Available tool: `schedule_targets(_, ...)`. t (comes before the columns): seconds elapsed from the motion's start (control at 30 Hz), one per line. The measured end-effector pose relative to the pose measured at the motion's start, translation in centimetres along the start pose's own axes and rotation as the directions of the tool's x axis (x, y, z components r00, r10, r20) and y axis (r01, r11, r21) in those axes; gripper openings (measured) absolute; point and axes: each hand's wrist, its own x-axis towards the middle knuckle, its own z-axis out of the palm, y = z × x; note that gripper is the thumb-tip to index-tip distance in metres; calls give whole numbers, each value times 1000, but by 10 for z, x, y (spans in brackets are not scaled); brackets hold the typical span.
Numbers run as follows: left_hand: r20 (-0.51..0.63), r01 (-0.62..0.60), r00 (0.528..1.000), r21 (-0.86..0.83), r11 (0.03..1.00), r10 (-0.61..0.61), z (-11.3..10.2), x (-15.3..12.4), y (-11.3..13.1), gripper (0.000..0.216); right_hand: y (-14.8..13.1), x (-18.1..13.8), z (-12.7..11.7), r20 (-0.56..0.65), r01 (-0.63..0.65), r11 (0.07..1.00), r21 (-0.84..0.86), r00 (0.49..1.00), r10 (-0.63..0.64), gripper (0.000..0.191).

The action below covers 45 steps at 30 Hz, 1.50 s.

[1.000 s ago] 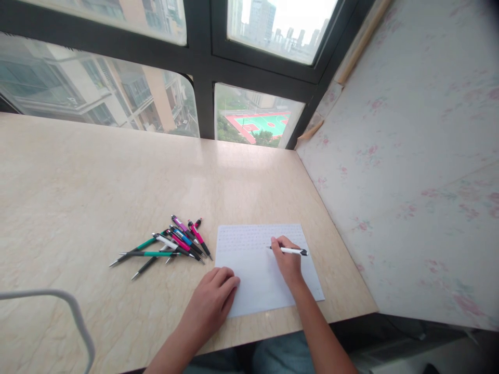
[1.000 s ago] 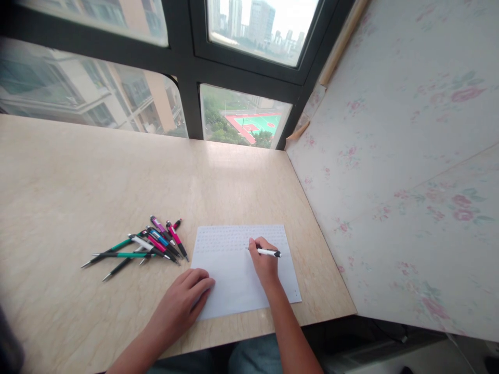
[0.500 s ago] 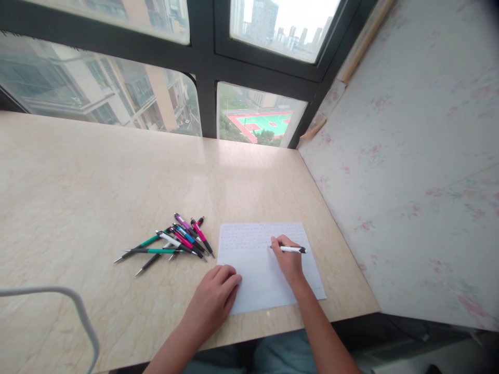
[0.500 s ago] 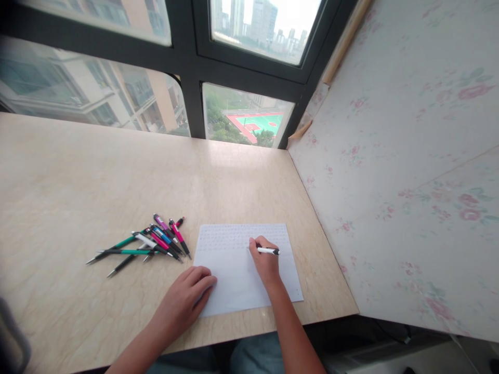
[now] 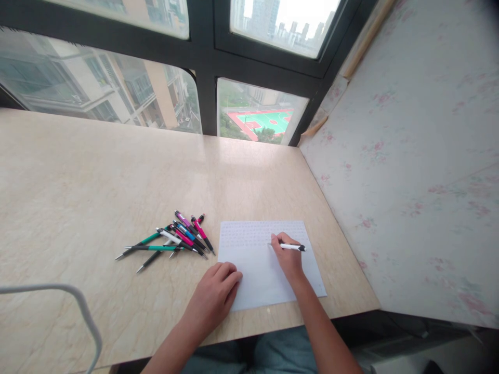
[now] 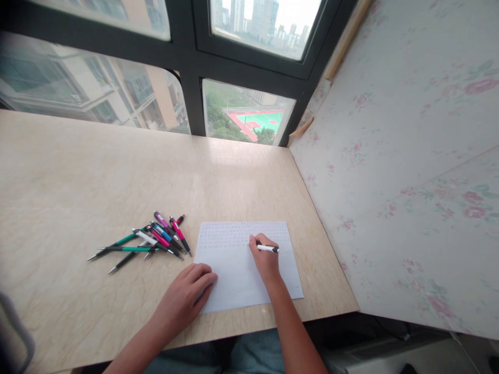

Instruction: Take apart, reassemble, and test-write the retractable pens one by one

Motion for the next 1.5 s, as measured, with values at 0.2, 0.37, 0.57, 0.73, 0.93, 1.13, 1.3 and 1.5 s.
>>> schedule_targets(0.2, 7, -1, 1000, -4, 1000, 1, 0, 0, 0, 16, 0, 0, -1, -39, -25, 1000, 10, 999, 25, 40)
schedule_targets(0.37, 8, 3, 1000, -8, 1000, -3, 0, -1, 0, 16, -1, 0, -2, -51, -27, 1000, -1, 998, 27, 40)
schedule_targets(0.57, 2, 4, 1000, -7, 1000, -4, 0, 0, 0, 16, -1, 0, -2, -34, -26, 1000, -4, 999, 25, 39)
schedule_targets(0.73, 4, 5, 1000, -9, 1000, -5, 0, 0, 1, 16, 0, 0, -2, -26, -25, 1000, 3, 999, 25, 39)
schedule_targets(0.93, 9, 5, 1000, -7, 1000, -5, 1, -1, 0, 16, -1, 0, -2, -25, -21, 1000, 9, 999, 22, 40)
schedule_targets(1.13, 19, 3, 1000, -6, 1000, -3, 1, -1, -1, 17, -2, 0, -2, -27, -30, 999, 24, 999, 30, 40)
schedule_targets(1.3, 14, 1, 1000, -2, 1000, -1, 0, 0, 0, 17, -1, 0, -2, -28, -32, 999, 20, 999, 32, 40)
schedule_targets(1.5, 9, -6, 1000, 2, 1000, 6, -1, 0, 0, 17, -1, 0, -2, -29, -24, 1000, 11, 999, 24, 40)
